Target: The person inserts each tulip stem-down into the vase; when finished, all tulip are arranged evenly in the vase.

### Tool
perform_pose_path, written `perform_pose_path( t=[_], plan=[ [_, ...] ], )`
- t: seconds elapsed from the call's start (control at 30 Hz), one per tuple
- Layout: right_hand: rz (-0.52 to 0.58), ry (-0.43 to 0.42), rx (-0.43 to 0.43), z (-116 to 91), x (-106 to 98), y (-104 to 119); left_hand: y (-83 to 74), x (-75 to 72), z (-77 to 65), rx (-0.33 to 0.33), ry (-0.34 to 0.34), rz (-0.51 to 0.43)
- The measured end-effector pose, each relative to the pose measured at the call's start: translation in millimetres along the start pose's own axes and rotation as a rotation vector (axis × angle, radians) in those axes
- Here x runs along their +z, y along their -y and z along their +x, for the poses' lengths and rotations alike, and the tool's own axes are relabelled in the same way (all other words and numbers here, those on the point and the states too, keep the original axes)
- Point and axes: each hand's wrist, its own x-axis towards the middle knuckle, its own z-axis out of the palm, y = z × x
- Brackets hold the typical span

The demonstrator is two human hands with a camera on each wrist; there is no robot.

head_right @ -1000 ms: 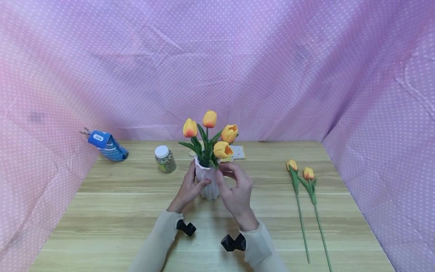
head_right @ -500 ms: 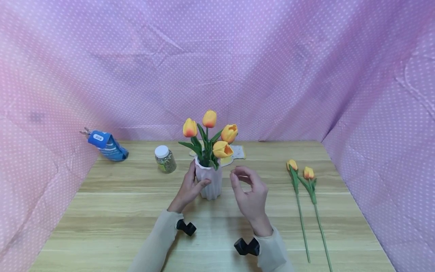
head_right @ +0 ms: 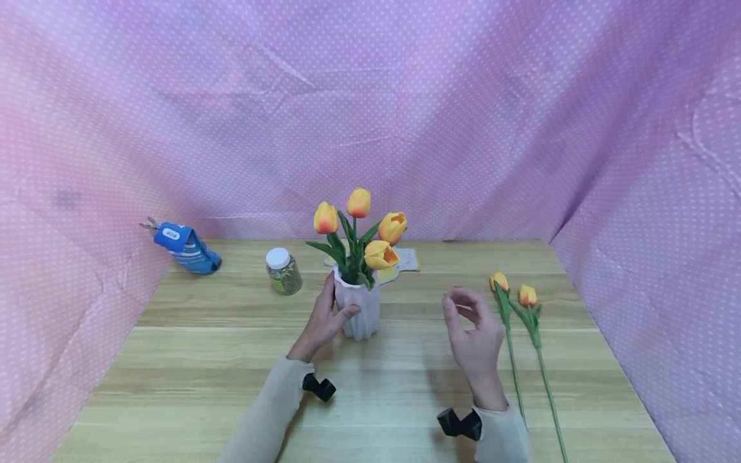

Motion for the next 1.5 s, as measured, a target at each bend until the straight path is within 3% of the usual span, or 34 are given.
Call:
perform_pose_path(
  t=[0.47, 0.77, 1.13, 1.5],
  plan=[
    [-0.217, -0.082, 0.187, 8.1, -52.6, -33.1, -1.0, 0.0, -0.6, -0.011, -0.005, 0.000],
    [-0.347, -0.057, 0.239, 5.5, -70.1, -58.8, 0.7, 0.5, -0.7, 0.003, -0.003, -0.007],
    [-0.479, 0.066, 0.377, -3.0, -85.2, -83.6, 0.9, 0.5, -0.2, -0.001, -0.004, -0.007],
    [-0.641, 0.297, 0.567, -7.8, -96.5, -100.5, 0.2, 0.4, -0.3, -0.001, -0.001, -0.004]
  ],
)
